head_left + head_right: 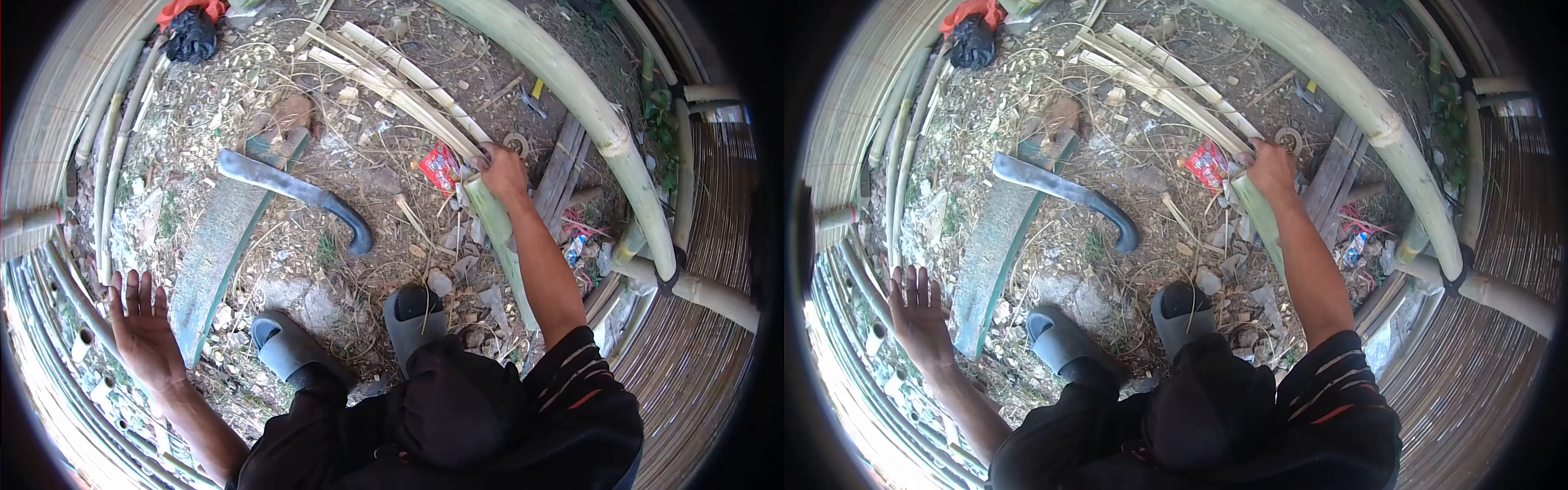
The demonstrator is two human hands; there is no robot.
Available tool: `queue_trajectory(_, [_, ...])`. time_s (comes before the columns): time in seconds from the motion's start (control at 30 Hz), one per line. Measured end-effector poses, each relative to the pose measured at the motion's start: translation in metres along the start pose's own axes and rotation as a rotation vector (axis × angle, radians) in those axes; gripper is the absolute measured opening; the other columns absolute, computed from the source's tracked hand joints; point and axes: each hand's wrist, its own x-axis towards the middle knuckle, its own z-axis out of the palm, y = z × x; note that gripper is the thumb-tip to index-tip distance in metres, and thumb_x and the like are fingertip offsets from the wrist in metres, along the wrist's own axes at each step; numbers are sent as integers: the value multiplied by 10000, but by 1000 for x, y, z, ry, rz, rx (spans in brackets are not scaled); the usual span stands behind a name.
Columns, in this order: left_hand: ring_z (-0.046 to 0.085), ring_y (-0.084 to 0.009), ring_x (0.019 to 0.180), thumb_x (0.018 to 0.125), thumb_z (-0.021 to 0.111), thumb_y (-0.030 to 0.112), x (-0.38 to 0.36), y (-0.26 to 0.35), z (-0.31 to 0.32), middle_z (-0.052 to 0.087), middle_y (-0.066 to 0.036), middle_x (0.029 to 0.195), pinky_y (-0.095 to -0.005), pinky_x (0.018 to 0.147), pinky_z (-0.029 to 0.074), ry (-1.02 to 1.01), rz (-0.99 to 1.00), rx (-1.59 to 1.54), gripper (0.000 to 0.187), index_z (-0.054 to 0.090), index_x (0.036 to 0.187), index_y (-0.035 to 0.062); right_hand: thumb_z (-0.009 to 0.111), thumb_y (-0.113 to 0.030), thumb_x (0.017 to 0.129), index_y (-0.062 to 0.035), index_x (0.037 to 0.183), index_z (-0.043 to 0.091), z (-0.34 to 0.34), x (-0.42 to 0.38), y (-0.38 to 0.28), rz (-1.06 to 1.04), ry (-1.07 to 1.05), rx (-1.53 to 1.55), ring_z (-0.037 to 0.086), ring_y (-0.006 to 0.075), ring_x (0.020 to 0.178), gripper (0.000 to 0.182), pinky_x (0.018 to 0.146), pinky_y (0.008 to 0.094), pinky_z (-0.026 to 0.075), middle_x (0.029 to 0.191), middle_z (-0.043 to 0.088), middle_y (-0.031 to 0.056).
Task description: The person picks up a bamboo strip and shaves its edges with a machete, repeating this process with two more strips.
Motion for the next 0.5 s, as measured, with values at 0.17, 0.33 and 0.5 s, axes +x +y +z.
queue_trajectory(0.17, [562,-225,1167,1034,481,280,-6,-6,-1,576,-125,1251,-360,949,474,-4,70,88,429,461,1375,21,759,-314,834,-22,1120,696,-35,-10,-18,-112,-127,154,689,293,890,415,820,393,511,978,715,185])
queue_trajectory(0.33, [594,-252,1115,844,760,206,-24,-23,58,612,-119,1192,-372,918,471,-467,622,687,468,570,1235,34,771,-307,852,13,1015,716,-71,-56,-83,66,-605,903,577,72,735,363,655,263,464,822,678,11])
queue_trajectory(0.5, [602,-305,1149,637,818,377,-50,-23,119,614,-127,1217,-401,922,485,-936,952,858,685,646,1225,69,658,-330,956,-25,892,706,-104,-108,-192,46,-747,1572,494,23,598,316,550,213,378,730,636,-21])
